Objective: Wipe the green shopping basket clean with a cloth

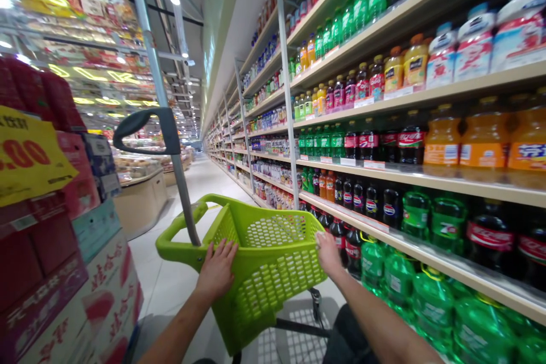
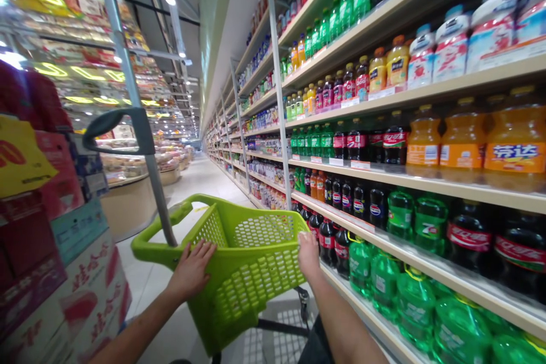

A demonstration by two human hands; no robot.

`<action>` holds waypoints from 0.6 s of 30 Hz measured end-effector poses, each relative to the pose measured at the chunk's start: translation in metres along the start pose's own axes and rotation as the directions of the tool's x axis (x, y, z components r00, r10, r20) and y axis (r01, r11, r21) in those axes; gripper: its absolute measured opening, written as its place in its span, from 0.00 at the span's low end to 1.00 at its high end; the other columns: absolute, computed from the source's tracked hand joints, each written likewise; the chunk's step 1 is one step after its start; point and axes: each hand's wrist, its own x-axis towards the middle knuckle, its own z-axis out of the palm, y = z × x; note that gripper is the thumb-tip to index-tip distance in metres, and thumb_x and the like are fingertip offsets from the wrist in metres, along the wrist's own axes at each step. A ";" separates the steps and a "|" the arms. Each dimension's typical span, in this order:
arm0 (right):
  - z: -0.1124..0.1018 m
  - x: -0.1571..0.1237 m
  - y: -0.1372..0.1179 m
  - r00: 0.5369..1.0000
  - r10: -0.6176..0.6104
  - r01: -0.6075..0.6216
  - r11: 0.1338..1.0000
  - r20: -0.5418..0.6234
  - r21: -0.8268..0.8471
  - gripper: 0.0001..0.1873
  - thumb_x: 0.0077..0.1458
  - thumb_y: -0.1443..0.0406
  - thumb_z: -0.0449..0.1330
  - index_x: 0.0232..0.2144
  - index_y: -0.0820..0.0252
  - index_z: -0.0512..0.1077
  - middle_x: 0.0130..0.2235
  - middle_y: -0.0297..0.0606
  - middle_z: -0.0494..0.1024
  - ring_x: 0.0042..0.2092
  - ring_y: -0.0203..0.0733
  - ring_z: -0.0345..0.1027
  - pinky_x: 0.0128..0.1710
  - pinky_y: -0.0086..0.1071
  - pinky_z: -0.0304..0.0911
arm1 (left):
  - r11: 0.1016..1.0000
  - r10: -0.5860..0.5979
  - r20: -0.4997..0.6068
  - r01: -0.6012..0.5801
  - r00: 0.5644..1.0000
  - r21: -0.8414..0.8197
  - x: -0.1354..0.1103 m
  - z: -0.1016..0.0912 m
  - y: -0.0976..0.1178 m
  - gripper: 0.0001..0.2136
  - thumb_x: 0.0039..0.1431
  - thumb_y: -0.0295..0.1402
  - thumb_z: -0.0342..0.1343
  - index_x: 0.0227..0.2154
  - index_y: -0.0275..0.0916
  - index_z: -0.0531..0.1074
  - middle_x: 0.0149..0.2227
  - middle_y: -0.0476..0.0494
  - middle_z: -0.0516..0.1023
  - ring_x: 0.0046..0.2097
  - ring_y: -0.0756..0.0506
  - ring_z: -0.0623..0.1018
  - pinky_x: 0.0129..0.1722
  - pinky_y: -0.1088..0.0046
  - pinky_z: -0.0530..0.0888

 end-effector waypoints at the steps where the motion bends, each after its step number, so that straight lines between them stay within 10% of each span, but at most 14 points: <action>1: 0.011 -0.001 -0.016 1.000 -0.013 0.013 1.000 0.018 0.011 0.27 0.47 0.78 0.43 0.48 0.63 0.67 0.54 0.46 0.65 0.58 0.47 0.51 0.57 0.46 0.46 | 1.000 0.000 0.002 0.000 1.000 -0.002 0.001 0.000 0.002 0.31 0.43 0.28 0.46 0.56 0.37 0.56 0.59 0.42 0.57 0.62 0.41 0.50 0.60 0.54 0.41; 5: 0.062 -0.011 -0.090 0.956 -0.267 0.245 0.954 0.124 0.172 0.33 0.42 0.81 0.45 0.51 0.60 0.64 0.58 0.40 0.58 0.61 0.41 0.44 0.59 0.41 0.43 | 0.999 0.026 0.031 -0.025 0.999 -0.027 0.001 -0.005 0.005 0.32 0.43 0.27 0.45 0.56 0.35 0.55 0.60 0.42 0.56 0.62 0.41 0.50 0.60 0.54 0.42; 9: 0.057 -0.013 -0.080 0.952 -0.279 0.243 0.939 0.127 0.244 0.30 0.45 0.79 0.44 0.51 0.60 0.64 0.59 0.41 0.57 0.61 0.42 0.42 0.59 0.44 0.41 | 0.992 0.108 -0.052 -0.111 0.993 -0.056 -0.015 -0.015 -0.019 0.29 0.46 0.26 0.42 0.56 0.38 0.54 0.61 0.46 0.54 0.62 0.45 0.51 0.60 0.57 0.42; 14: 0.052 -0.010 -0.059 0.986 -0.147 0.128 0.970 0.075 0.208 0.29 0.48 0.79 0.42 0.51 0.60 0.63 0.56 0.42 0.61 0.59 0.43 0.47 0.58 0.45 0.43 | 0.920 -0.391 -0.257 0.370 0.884 -0.127 -0.038 -0.019 -0.070 0.27 0.50 0.25 0.40 0.57 0.34 0.51 0.62 0.42 0.51 0.63 0.40 0.45 0.58 0.54 0.49; 18: 0.072 -0.012 -0.159 0.881 -0.461 0.401 0.845 0.102 0.355 0.27 0.48 0.78 0.46 0.50 0.60 0.65 0.55 0.42 0.62 0.57 0.42 0.53 0.56 0.40 0.50 | 0.930 -0.359 -0.078 0.349 0.930 -0.117 -0.042 -0.019 -0.085 0.32 0.43 0.23 0.44 0.57 0.35 0.52 0.62 0.46 0.49 0.63 0.38 0.41 0.57 0.57 0.54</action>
